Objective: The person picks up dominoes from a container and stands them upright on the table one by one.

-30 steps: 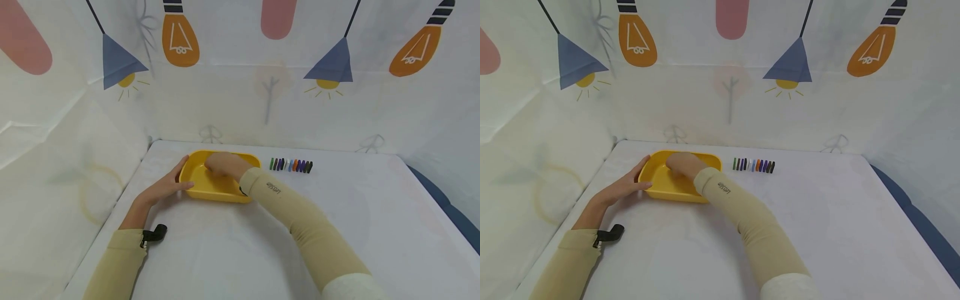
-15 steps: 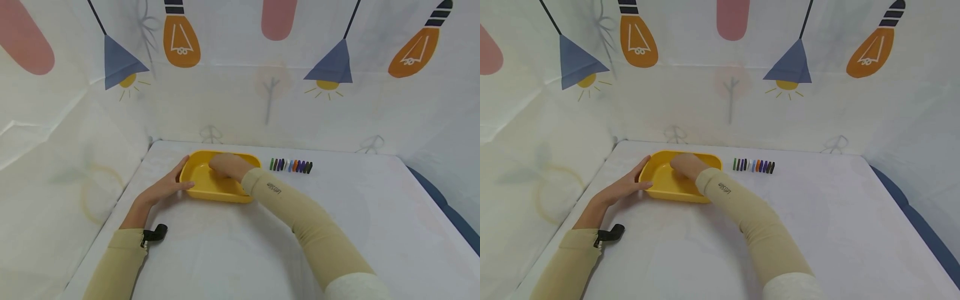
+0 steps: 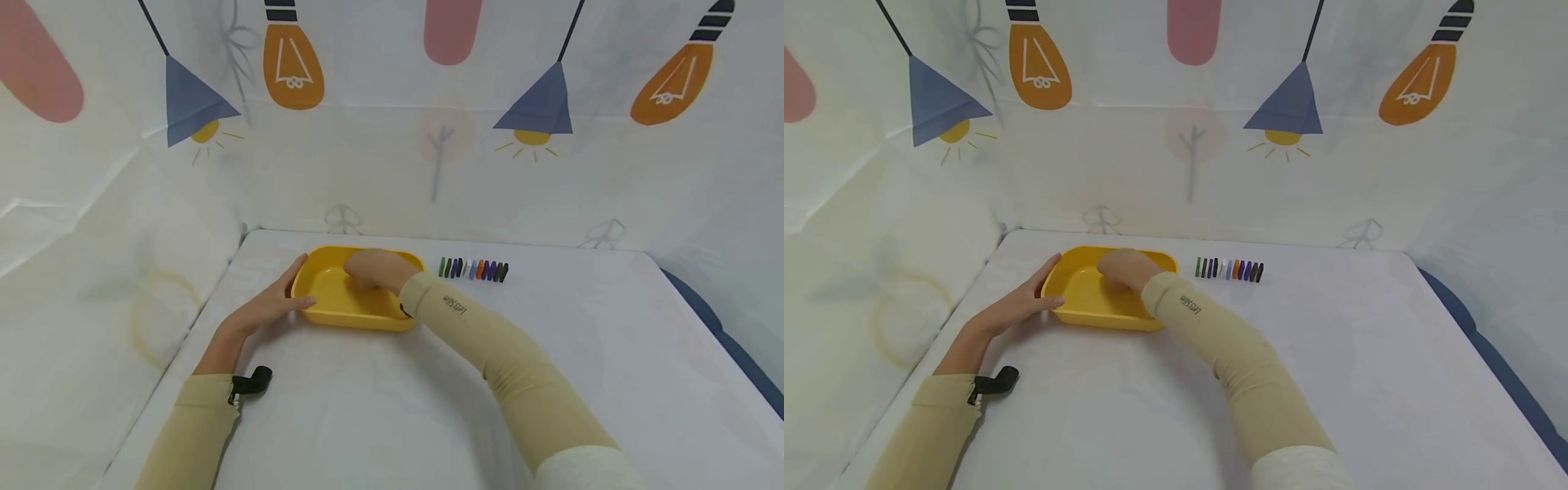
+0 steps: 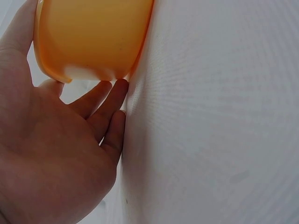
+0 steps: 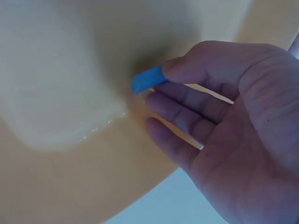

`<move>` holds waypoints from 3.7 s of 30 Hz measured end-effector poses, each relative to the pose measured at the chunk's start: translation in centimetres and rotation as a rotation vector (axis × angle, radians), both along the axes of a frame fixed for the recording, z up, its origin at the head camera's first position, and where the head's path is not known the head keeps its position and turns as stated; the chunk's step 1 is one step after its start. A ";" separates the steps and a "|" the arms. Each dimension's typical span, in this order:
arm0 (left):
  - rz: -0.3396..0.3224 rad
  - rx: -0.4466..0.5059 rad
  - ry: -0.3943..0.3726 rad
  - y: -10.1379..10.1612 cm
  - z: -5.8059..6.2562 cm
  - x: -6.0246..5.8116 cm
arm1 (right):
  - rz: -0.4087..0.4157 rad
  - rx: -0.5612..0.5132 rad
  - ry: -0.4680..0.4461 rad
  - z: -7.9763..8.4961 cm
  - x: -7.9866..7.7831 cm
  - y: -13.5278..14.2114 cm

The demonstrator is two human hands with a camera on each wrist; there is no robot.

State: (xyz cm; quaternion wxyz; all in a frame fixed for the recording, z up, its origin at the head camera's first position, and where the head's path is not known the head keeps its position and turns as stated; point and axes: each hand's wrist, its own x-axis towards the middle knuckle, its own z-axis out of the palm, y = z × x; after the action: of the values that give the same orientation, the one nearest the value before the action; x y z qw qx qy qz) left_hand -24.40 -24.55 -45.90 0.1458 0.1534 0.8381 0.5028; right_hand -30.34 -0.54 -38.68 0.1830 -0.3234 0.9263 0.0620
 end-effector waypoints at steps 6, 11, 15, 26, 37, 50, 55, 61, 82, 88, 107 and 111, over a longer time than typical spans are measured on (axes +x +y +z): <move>0.006 0.002 -0.013 -0.2 -0.2 0.0 | 0.017 -0.059 -0.028 0.6 -0.6 0.5; 0.013 0.004 -0.017 -0.1 -0.2 0.0 | 0.013 -0.127 -0.082 1.7 -0.9 1.2; 0.005 -0.002 -0.009 -0.1 0.1 0.0 | 0.005 -0.213 -0.099 2.3 -1.3 2.2; 0.003 -0.013 0.004 0.1 0.0 -0.3 | -0.024 -0.440 -0.151 3.0 -2.2 5.0; 0.005 -0.020 0.001 0.0 0.1 -0.1 | -0.085 -0.573 -0.058 1.8 -2.8 8.6; 0.004 -0.008 -0.009 0.1 0.1 -0.3 | -0.153 -0.733 -0.002 1.0 -2.0 11.3; 0.003 -0.006 -0.006 0.2 0.1 -0.2 | -0.193 -0.778 0.013 0.7 -1.5 12.4; 0.004 -0.008 -0.001 0.2 0.0 -0.3 | -0.207 -0.824 0.052 0.5 -1.1 14.3; 0.011 -0.013 -0.005 0.2 -0.4 -0.5 | -0.382 -0.931 0.092 -1.0 -0.4 20.7; 0.016 -0.014 0.000 0.2 -0.2 -0.4 | -0.406 -0.991 0.118 -1.2 0.0 22.0; 0.017 -0.029 -0.013 0.3 -0.2 -0.4 | -0.497 -1.076 0.193 -3.0 0.3 26.8; 0.014 -0.024 -0.013 0.4 -0.4 -0.5 | -0.517 -1.074 0.208 -3.0 0.3 27.4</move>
State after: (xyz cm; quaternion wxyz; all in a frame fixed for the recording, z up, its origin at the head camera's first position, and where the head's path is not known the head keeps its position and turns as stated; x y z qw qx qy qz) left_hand -24.91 -24.14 -46.29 0.1496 0.1428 0.8441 0.4947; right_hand -30.09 26.87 -41.63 -0.0881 -0.1274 0.8896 -0.4296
